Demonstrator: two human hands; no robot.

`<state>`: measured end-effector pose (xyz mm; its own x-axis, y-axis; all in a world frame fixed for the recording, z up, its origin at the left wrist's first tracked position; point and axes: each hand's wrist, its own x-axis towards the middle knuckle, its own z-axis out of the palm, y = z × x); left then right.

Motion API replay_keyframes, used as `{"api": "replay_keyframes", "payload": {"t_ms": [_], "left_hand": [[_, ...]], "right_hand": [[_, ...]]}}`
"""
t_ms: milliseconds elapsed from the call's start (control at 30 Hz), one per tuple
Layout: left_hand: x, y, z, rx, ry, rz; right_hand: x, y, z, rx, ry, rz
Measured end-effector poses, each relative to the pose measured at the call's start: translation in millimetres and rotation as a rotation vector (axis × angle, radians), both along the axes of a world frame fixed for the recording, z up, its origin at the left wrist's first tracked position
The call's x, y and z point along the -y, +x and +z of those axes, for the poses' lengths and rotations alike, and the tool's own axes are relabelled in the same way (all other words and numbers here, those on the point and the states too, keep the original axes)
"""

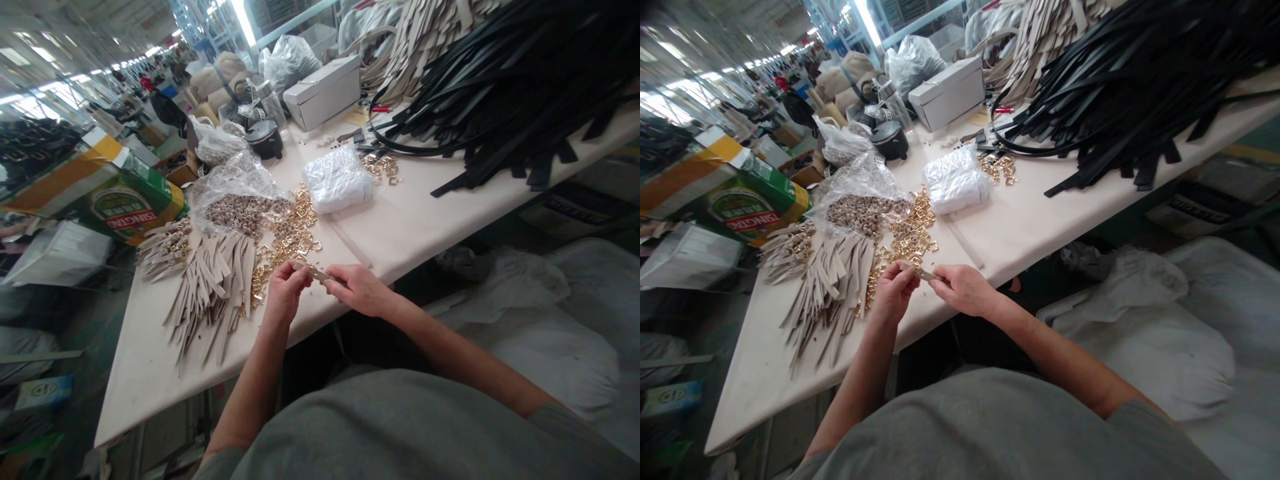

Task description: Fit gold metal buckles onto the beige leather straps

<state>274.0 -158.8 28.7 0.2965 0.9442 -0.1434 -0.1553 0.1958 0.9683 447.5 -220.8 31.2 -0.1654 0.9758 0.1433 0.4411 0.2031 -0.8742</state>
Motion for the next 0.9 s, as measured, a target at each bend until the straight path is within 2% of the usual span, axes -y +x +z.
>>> {"api": "replay_keyframes", "payload": {"t_ms": [267,433,567,700,800,900], "left_hand": [[15,10,-13.6,-0.040,0.054,0.063],[11,6,-18.0,-0.068,0.026,0.000],[10,5,-14.0,-0.105,0.055,0.016],[17,6,-6.5,-0.188,0.193,0.067],[23,4,-2.2,-0.259,0.295,0.008],[26,-1,0.2,-0.208,0.298,-0.085]], "right_hand": [[-2,-8,-1.7,0.001,0.004,-0.065],[-1,-10,0.5,0.001,0.007,-0.065],[0,-12,-2.1,0.002,0.053,-0.114],[2,-13,-5.8,0.005,0.073,-0.200],[2,-9,-5.0,0.003,0.060,-0.236],[2,-3,0.1,-0.012,0.049,-0.211]]}}
